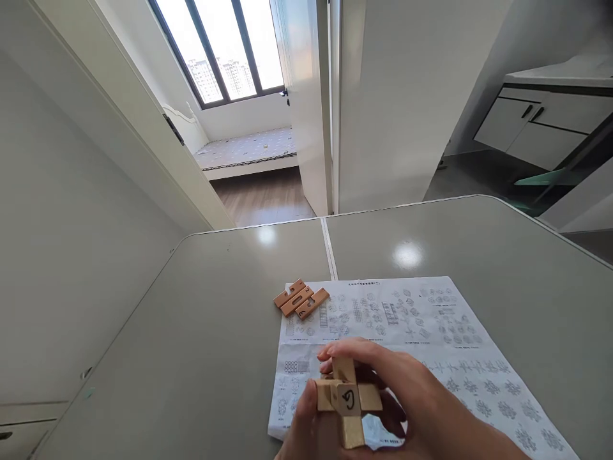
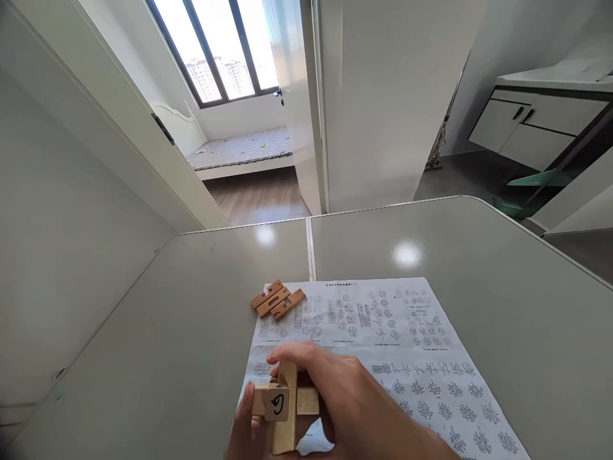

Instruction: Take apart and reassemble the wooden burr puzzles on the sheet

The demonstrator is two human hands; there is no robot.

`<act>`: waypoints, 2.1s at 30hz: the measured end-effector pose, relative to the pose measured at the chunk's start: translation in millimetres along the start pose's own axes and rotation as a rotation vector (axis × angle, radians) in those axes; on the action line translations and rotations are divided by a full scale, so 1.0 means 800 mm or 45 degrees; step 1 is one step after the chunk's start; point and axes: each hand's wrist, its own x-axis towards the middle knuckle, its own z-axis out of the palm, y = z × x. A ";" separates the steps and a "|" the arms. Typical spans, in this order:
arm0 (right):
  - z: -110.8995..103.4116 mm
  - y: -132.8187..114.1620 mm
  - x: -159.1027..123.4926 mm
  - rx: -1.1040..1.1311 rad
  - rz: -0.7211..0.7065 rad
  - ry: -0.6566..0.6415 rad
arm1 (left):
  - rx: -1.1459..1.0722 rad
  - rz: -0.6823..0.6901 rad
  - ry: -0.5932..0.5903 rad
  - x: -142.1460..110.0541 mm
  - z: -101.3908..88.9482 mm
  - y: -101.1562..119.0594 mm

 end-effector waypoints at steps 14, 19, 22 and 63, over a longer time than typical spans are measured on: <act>-0.008 0.004 0.001 -0.357 -0.122 0.002 | 0.697 0.098 0.004 -0.001 -0.006 0.027; -0.017 0.008 -0.006 -0.350 -0.092 -0.002 | 0.523 0.074 -0.044 -0.001 -0.006 0.024; -0.021 0.009 -0.007 -0.357 -0.126 -0.033 | 0.484 0.071 -0.010 -0.004 -0.012 0.018; 0.001 0.044 -0.011 -0.598 -0.326 0.105 | 0.616 0.168 0.306 0.019 -0.005 -0.005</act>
